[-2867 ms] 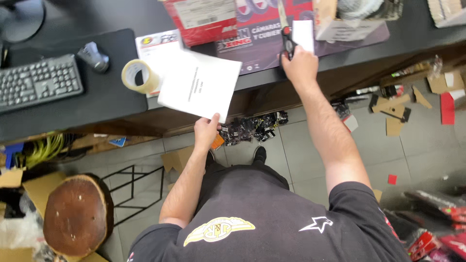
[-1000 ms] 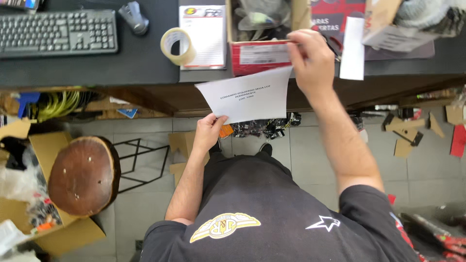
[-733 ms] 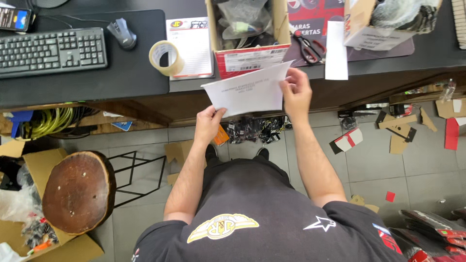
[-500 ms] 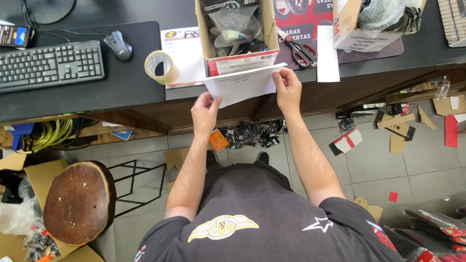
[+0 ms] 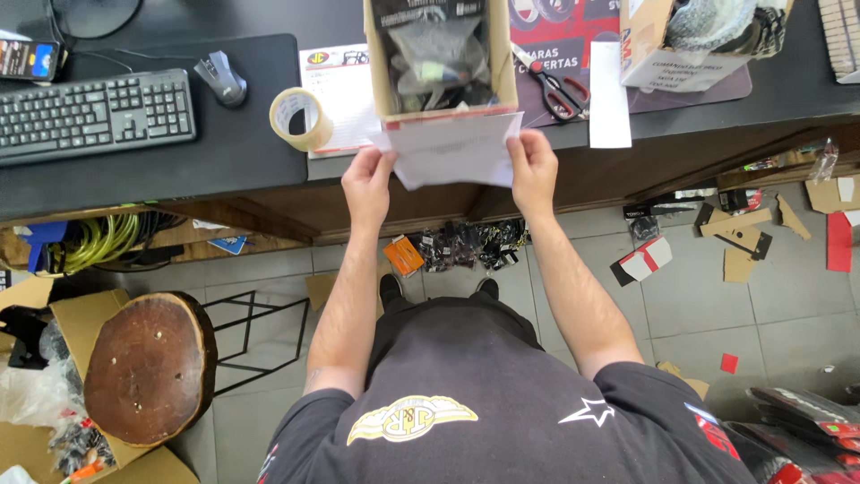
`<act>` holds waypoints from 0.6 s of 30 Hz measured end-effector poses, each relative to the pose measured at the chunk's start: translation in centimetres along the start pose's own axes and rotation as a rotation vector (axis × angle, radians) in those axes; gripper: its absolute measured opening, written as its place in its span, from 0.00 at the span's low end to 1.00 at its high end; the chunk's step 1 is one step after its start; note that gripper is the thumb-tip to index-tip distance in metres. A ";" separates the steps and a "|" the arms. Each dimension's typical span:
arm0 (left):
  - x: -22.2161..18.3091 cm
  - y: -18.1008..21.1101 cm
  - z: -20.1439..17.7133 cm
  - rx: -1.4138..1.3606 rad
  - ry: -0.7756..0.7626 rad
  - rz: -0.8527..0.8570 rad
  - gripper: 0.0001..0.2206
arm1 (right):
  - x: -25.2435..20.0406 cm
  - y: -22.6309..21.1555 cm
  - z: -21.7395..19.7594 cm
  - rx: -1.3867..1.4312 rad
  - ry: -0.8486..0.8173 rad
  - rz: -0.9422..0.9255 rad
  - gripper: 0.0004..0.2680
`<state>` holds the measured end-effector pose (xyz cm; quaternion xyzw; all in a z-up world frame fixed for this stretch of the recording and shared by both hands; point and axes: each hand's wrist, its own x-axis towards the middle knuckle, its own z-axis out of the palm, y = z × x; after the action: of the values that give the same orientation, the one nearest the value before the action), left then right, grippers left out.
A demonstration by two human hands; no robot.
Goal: The person cuts a printed label with shears and tapes it onto a red cardboard box containing parts.
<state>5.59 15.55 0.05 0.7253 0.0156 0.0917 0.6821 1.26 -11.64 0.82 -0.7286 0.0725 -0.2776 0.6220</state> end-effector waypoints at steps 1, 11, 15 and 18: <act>-0.9 2.1 -0.2 0.026 0.005 0.021 0.02 | -0.6 0.0 -0.4 -0.036 -0.003 0.017 0.02; -3.7 2.6 -2.5 0.132 0.064 0.188 0.07 | -4.1 -0.1 -0.9 -0.051 -0.016 -0.043 0.04; -4.0 2.9 -2.2 0.088 0.072 0.225 0.04 | -5.0 -0.4 -0.6 0.047 0.014 -0.025 0.04; -3.5 3.2 -2.1 0.054 0.085 0.258 0.03 | -4.8 -0.3 -0.4 0.036 0.010 -0.063 0.04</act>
<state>1.52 16.91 2.94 0.7348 -0.0468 0.2088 0.6437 -3.00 -9.76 -0.36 -0.7177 0.0474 -0.3020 0.6257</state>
